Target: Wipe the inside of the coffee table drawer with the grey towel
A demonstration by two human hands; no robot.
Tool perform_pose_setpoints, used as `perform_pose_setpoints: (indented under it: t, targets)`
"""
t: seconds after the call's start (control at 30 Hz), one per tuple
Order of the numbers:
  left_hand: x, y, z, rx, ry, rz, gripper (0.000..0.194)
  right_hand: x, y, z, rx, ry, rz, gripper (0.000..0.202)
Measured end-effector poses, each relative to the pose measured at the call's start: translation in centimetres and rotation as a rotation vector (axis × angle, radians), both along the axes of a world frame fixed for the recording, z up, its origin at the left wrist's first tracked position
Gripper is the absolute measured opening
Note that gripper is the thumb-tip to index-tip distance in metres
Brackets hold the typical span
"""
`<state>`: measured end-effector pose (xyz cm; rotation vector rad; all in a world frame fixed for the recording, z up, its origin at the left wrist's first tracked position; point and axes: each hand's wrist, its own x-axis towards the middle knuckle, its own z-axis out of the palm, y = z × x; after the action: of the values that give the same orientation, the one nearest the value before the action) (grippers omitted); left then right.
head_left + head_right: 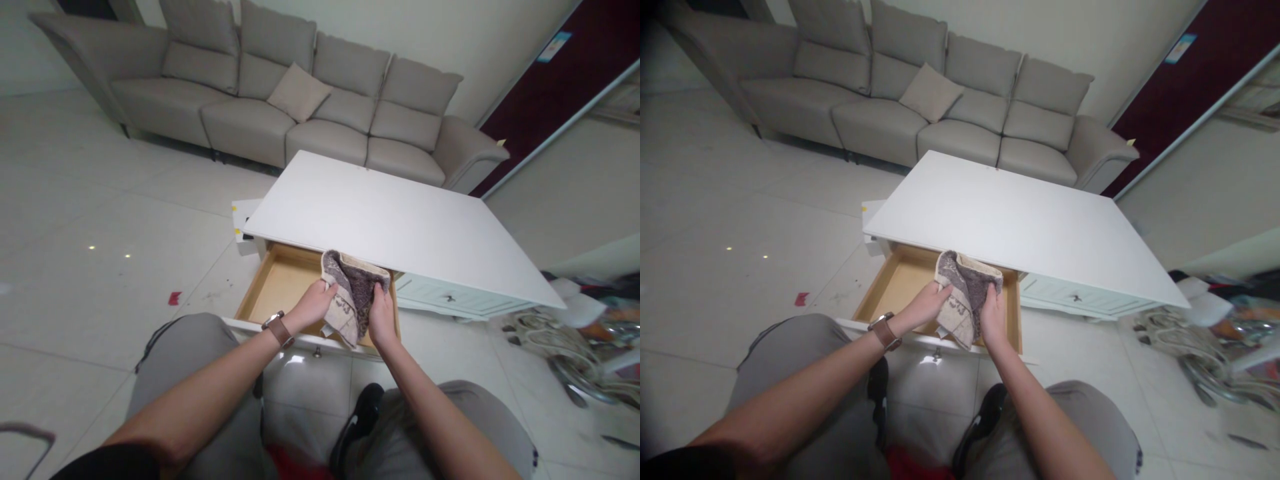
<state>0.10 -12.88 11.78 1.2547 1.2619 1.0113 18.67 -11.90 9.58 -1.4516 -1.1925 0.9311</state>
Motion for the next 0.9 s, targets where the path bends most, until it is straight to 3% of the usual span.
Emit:
perform_pose_setpoints:
  t: [0.13, 0.27, 0.33, 0.4, 0.53, 0.67, 0.8, 0.9]
  targets:
    - [0.3, -0.5, 1.1, 0.062, 0.112, -0.087, 0.034, -0.4, -0.5, 0.4, 0.019, -0.038, -0.045, 0.060]
    - [0.5, -0.8, 1.3, 0.122, 0.053, -0.115, 0.025, -1.4, -1.7, 1.6, 0.084, -0.151, 0.310, 0.045]
    - [0.5, -0.9, 1.1, 0.143, 0.010, -0.126, 0.027, -1.8, -2.1, 1.8, 0.137, -0.207, 0.446, 0.051]
    - [0.3, -1.0, 0.9, 0.160, -0.030, -0.138, 0.032, -1.9, -2.1, 1.7, 0.155, -0.242, 0.493, 0.060]
    - [0.2, -1.0, 0.5, 0.131, -0.131, -0.092, 0.044, -1.5, -1.4, 1.0, 0.178, -0.239, 0.460, 0.051]
    - [0.4, -0.6, 0.1, -0.026, -0.259, -0.001, 0.049, -1.2, -0.7, 1.3, 0.179, -0.220, 0.306, 0.036]
    - [-0.1, 0.3, 0.1, -0.260, -0.440, 0.095, 0.037, -0.7, -0.6, 2.5, 0.196, -0.223, 0.210, 0.035]
    - [-0.5, 0.8, 0.5, -0.317, -0.551, 0.168, 0.030, -0.4, -1.0, 3.0, 0.234, -0.306, 0.265, 0.038]
